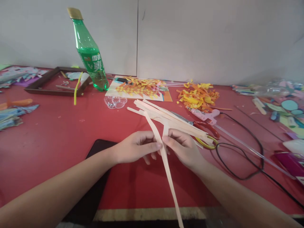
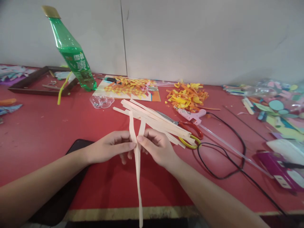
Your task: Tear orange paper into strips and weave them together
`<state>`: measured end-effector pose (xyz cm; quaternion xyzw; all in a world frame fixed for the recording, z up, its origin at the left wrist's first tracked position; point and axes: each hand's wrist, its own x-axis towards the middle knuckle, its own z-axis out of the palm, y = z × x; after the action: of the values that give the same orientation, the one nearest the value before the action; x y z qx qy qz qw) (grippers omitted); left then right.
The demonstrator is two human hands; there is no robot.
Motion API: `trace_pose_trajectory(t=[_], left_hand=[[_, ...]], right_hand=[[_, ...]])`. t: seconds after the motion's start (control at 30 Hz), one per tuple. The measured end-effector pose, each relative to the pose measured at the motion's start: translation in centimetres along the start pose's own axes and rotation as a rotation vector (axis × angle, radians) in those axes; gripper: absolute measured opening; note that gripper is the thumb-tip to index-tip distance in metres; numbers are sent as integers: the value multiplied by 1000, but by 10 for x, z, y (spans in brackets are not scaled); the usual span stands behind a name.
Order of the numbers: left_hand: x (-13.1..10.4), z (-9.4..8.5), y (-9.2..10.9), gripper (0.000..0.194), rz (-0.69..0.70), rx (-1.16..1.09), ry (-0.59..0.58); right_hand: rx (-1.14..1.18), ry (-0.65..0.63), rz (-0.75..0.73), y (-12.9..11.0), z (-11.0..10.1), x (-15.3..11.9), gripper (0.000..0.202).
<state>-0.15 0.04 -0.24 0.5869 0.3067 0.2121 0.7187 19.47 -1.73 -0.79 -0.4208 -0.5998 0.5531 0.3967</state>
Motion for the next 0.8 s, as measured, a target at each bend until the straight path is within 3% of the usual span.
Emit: trace_pose_trajectory(t=[0.2,0.6,0.8], left_hand=[[0,-1,-2,24,26,32,38],[0,-2,-3,23,12,-6,125],[0,-1,-2,27,2,44,50]], right_hand=[[62,-106,8,2,1,-1,32],[0,-52,-30,-1,2,0,29],[15,-44,15,-2,2,0,30]])
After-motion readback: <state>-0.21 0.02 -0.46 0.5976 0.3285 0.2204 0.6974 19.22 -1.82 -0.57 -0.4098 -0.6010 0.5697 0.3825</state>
